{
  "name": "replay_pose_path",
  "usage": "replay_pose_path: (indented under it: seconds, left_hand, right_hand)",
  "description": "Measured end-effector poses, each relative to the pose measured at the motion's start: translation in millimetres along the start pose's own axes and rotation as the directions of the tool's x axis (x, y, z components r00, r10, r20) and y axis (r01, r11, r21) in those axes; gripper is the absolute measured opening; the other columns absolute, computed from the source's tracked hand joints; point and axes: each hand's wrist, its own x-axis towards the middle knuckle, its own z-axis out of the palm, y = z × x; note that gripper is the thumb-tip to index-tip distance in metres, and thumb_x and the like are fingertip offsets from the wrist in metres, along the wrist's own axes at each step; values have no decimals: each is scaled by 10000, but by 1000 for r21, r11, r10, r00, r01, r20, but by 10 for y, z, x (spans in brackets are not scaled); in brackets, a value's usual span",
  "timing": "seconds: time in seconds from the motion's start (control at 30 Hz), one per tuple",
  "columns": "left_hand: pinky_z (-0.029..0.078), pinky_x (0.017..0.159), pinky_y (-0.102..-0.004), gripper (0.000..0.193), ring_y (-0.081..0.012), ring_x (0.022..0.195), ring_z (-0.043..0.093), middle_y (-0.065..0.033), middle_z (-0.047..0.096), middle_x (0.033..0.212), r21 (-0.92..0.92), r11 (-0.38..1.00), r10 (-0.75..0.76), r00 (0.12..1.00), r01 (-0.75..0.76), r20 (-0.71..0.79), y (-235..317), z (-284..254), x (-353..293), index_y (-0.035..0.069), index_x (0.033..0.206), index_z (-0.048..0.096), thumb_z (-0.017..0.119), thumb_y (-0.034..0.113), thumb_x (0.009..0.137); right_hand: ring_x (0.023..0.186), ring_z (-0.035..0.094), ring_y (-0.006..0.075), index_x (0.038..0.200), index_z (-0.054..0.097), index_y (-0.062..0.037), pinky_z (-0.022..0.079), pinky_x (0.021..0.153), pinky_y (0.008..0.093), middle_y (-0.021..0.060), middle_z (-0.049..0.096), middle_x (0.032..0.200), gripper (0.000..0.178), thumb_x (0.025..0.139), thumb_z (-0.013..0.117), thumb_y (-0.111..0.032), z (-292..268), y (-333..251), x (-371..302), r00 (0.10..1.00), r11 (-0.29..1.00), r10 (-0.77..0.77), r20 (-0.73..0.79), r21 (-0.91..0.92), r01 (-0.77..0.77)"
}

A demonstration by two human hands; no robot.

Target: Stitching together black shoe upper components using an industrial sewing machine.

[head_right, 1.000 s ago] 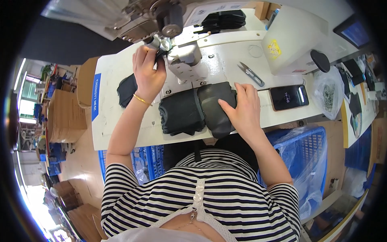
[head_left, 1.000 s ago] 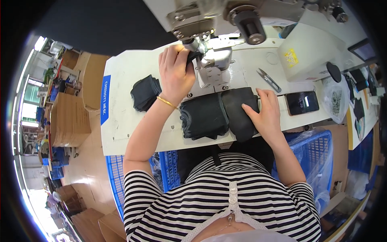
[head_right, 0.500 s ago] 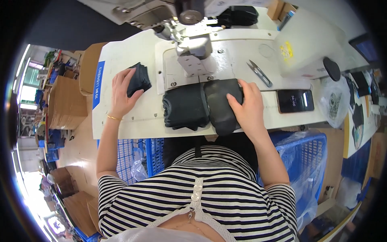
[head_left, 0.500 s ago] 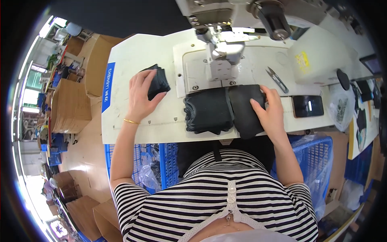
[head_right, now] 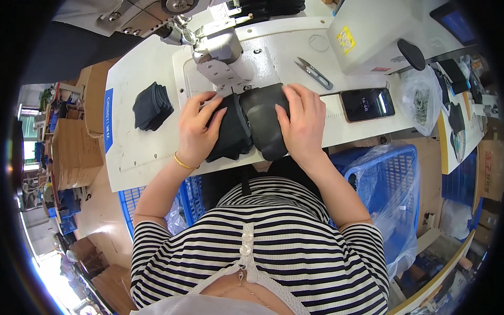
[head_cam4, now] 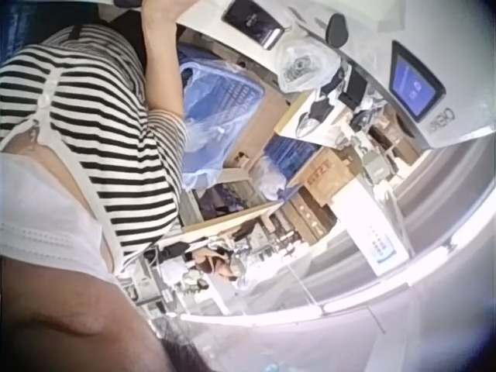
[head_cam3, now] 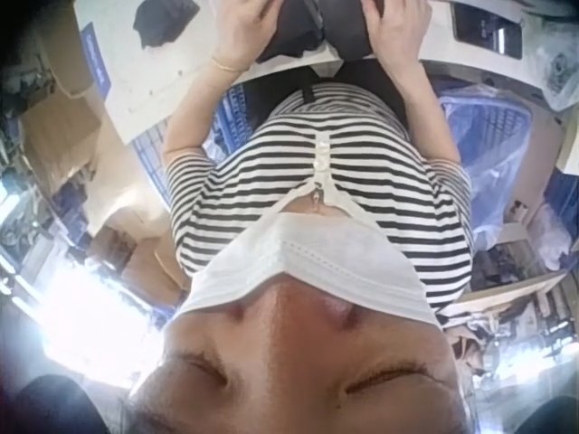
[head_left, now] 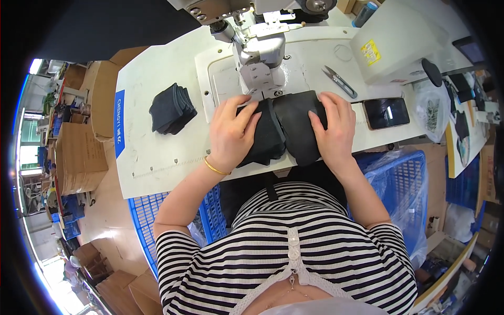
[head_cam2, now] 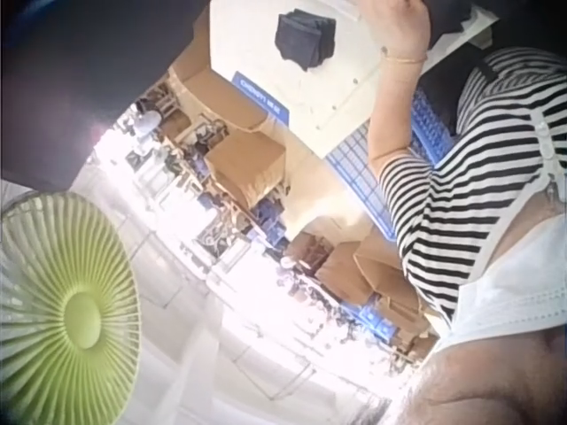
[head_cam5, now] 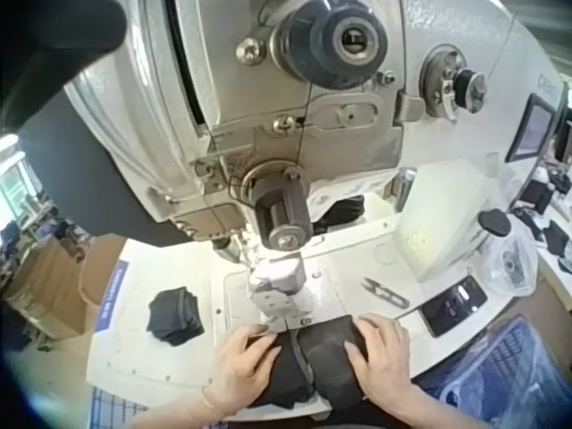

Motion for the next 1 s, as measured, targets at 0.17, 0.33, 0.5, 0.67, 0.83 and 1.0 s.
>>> replay_pose_path:
  seconds: [0.17,0.33,0.5,0.67,0.83,1.0]
  left_hand:
    - [488,793,-372,167,-305,880,608,-114,621,949,-50,990,-131,991,133,30,-2,39,10,-6,956,680,724,28,798]
    - [481,803,-374,149,-298,887,606,-103,626,934,-107,972,-198,972,211,123,-57,30,-2,3,932,675,720,6,789]
    - [485,788,-321,154,-231,855,615,-95,650,919,-126,991,37,999,-34,16,-19,-70,61,-9,932,695,721,-52,786]
    - [474,728,-244,181,-138,803,605,-65,658,872,-604,743,-167,954,287,248,212,-650,317,-14,918,712,730,-108,764]
    - [475,787,-242,117,-139,833,613,-64,664,897,-500,856,-110,991,132,73,459,-718,536,-1,843,693,763,-49,763]
    - [477,815,-248,114,-117,891,610,-55,682,943,-623,665,-332,910,413,249,399,-660,483,11,824,675,769,-26,772]
  right_hand:
    - [976,575,280,1060,662,-22,425,823,394,97,600,1044,332,785,769,-175,-123,37,-56,987,986,160,11,-54,-159]
    - [866,592,264,993,672,-13,428,760,389,72,622,945,264,793,764,-159,-199,-5,-147,989,990,113,96,-96,-104]
    - [807,616,258,970,677,-5,472,723,360,95,650,948,175,809,735,-44,-117,23,-146,995,999,-11,-100,35,15]
    - [703,628,128,1037,655,33,496,663,229,97,681,835,135,915,665,-22,-368,-267,262,979,876,110,-171,482,-14]
    - [782,597,50,1072,631,15,487,691,203,39,674,860,129,966,615,-56,-316,-614,419,927,420,222,302,828,-371]
    - [793,598,46,1093,606,28,485,694,195,39,674,871,136,988,579,-54,-293,-685,377,932,365,155,327,858,-361]
